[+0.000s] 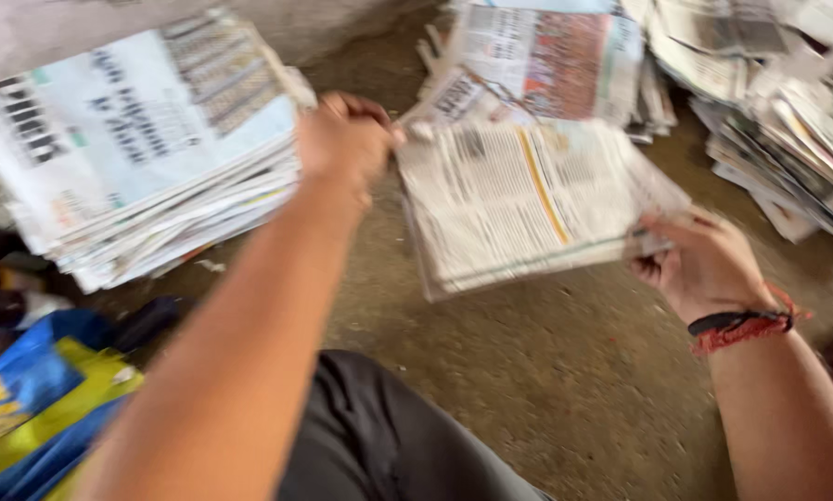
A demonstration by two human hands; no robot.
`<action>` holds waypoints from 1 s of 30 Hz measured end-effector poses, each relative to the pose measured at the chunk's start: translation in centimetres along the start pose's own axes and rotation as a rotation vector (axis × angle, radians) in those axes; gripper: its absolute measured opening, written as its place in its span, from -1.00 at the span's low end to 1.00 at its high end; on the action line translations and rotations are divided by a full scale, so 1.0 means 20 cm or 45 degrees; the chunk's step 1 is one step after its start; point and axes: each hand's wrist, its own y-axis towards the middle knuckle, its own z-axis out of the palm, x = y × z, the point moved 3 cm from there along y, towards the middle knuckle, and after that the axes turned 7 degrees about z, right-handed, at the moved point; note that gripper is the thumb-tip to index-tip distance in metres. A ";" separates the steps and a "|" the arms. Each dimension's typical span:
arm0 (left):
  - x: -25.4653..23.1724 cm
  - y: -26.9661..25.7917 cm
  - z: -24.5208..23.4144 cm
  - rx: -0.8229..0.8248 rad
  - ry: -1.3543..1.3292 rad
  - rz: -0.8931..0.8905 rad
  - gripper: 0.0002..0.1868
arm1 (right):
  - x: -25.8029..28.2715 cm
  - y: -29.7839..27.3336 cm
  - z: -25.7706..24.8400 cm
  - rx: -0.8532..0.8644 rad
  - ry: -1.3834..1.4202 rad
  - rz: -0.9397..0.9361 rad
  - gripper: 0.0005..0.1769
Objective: The person sits on the floor and folds multiple newspapers one by one. They unfold each newspaper, fold it in half, then fold it again into a smaller rectangle, and place the folded stack to the side.
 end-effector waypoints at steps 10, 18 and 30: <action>-0.36 0.32 -1.30 -0.146 1.092 0.932 -0.61 | 0.08 0.14 1.82 0.543 -0.314 -0.221 -0.77; -0.08 0.41 -1.21 0.105 1.847 1.051 -0.24 | 0.02 0.11 2.16 0.419 -0.935 -0.198 -0.68; 0.17 0.45 -1.24 0.234 1.660 0.874 -0.26 | -0.13 0.08 2.74 0.277 -1.848 -1.754 -0.31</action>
